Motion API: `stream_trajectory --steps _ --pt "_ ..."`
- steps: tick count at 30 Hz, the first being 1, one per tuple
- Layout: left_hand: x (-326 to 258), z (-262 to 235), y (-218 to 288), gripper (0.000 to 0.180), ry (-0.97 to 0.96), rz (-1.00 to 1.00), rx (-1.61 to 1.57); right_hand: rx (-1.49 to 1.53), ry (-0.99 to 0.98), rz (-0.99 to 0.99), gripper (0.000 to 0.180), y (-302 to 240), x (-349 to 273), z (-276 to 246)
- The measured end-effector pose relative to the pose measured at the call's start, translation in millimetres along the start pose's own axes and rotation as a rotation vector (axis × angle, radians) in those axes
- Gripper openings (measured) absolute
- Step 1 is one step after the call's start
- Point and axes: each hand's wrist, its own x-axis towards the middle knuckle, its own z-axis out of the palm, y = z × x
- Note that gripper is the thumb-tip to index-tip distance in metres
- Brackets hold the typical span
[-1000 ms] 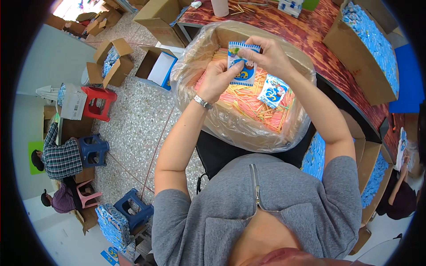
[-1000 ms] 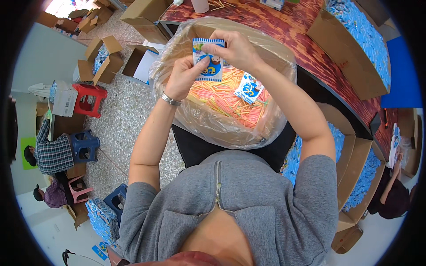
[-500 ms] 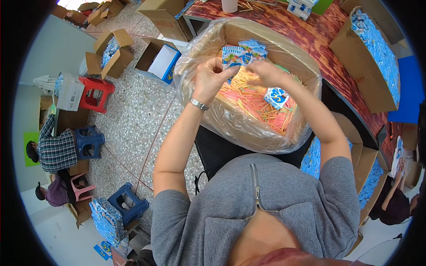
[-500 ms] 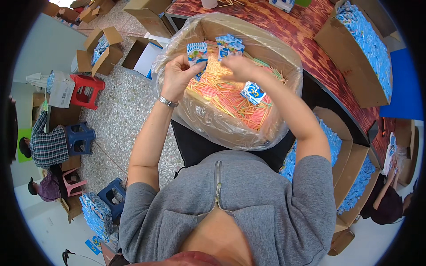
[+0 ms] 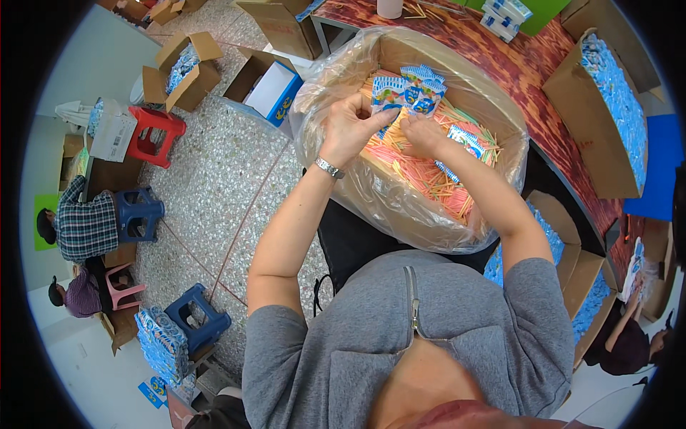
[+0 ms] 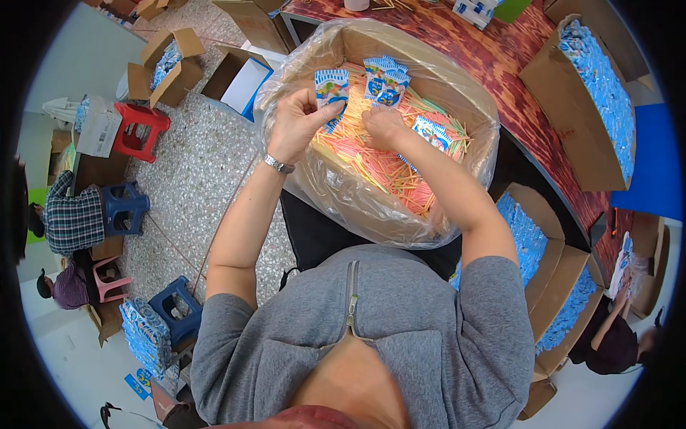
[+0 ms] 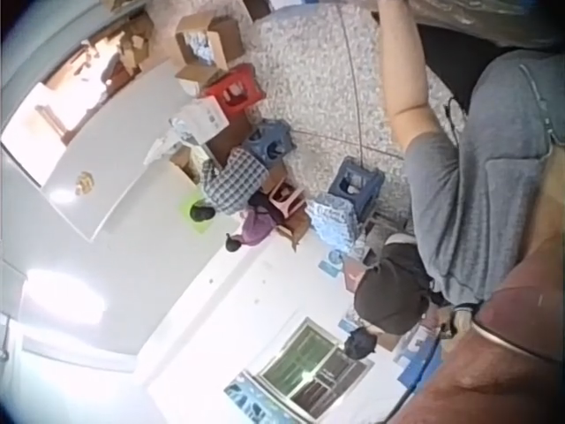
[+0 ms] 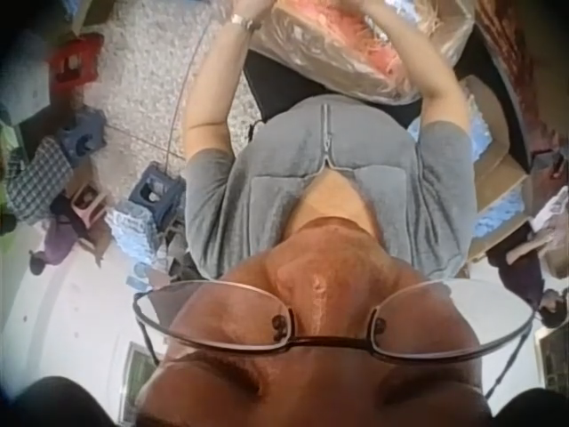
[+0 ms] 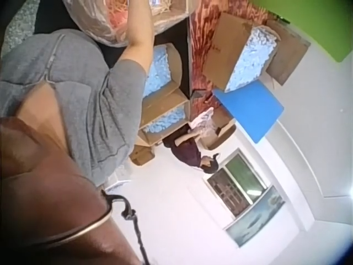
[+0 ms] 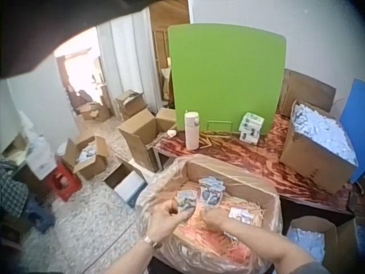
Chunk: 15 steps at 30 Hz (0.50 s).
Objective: Sort small blue packets from a large bin into boxes.
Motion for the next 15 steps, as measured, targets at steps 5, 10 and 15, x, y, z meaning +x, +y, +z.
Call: stream_trajectory --steps 5,10,15 --pt "-0.7 0.3 3.0 0.029 -0.035 -0.027 -0.007 -0.089 0.028 0.013 0.039 2.1 -0.8 8.3" --pt "2.0 5.0 -4.8 0.038 0.005 0.032 -0.081 -0.245 0.133 -0.113 0.027 1.5 1.4 21.4" --pt "1.2 5.7 0.5 0.038 -0.012 0.027 -0.081 -0.320 0.197 -0.236 0.020 2.0 2.4 28.3"
